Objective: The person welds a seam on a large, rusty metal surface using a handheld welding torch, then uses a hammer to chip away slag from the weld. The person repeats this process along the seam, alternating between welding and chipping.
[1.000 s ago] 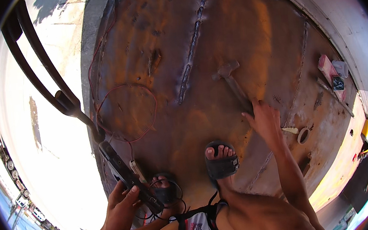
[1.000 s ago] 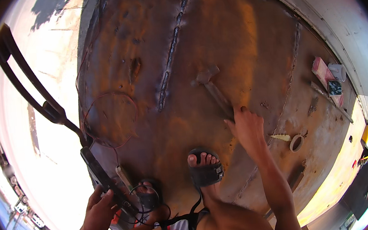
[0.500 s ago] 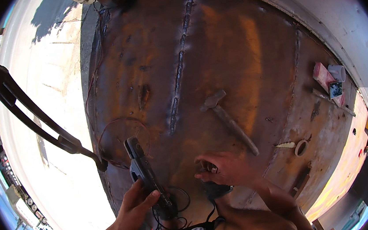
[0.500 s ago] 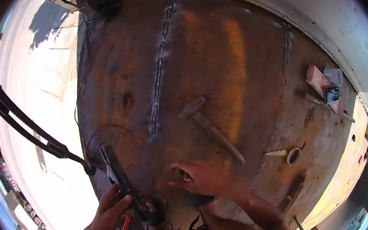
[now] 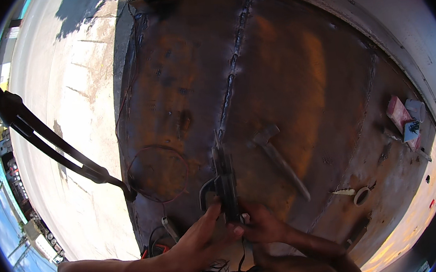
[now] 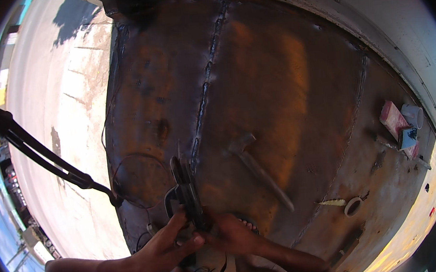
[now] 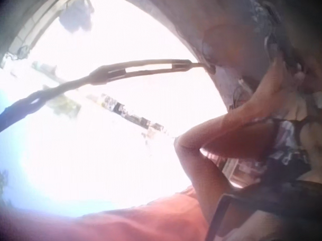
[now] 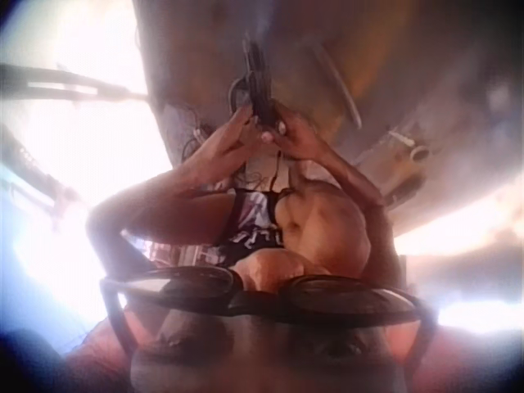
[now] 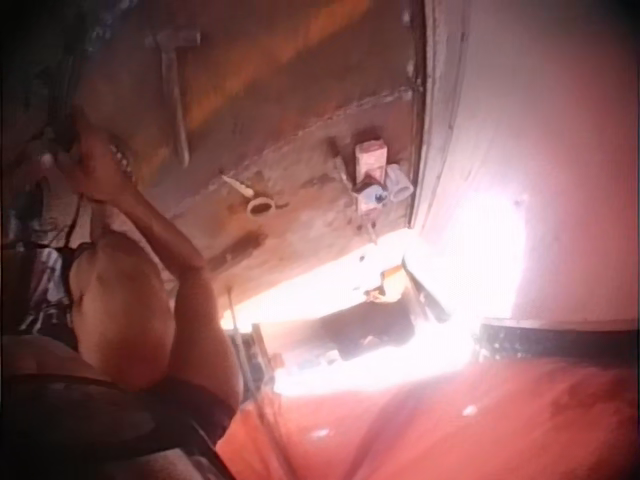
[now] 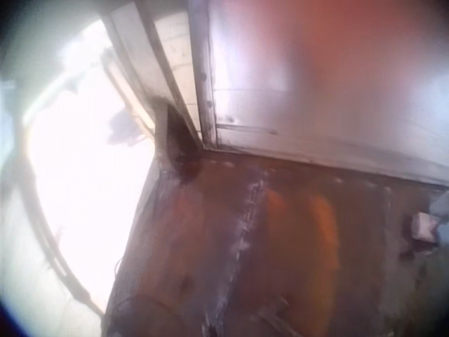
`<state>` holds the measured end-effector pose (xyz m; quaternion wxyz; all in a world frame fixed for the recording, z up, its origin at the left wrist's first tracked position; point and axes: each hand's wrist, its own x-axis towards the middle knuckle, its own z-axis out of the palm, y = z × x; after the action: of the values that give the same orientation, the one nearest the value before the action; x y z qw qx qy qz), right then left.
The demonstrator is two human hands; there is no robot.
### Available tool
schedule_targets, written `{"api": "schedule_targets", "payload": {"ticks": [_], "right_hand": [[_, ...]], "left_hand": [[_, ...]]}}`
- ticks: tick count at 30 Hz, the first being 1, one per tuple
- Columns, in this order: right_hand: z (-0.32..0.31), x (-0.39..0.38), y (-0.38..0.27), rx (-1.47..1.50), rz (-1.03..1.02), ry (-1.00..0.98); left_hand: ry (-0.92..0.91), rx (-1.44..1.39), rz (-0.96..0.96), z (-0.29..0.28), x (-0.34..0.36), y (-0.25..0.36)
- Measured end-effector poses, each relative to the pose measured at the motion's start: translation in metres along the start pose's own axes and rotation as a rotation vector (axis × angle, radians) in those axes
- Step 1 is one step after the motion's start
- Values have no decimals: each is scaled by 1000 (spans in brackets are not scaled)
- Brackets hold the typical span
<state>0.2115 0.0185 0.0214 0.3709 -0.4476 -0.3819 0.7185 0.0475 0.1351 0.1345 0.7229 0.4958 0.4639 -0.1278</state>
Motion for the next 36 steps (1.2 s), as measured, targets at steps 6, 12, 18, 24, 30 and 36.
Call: {"api": "schedule_targets", "payload": {"ticks": [6,12,18,24,30,36], "right_hand": [[-10,3,8,23,112,112],[-31,11,-15,218,229,212],[-29,31,-19,313,112,295],[-35,61,-42,304,209,282],[-57,73,-28,97,201,257],[-52,81,-38,125,193,247]], "left_hand": [[-322,228,26,-34,-13,71],[407,-134,721,-65,-87,103],[491,-449,1111,-38,-128,164],[456,197,1106,-69,-189,153],[507,219,1081,-71,-218,140],[367,219,1070,-92,-213,121]]}}
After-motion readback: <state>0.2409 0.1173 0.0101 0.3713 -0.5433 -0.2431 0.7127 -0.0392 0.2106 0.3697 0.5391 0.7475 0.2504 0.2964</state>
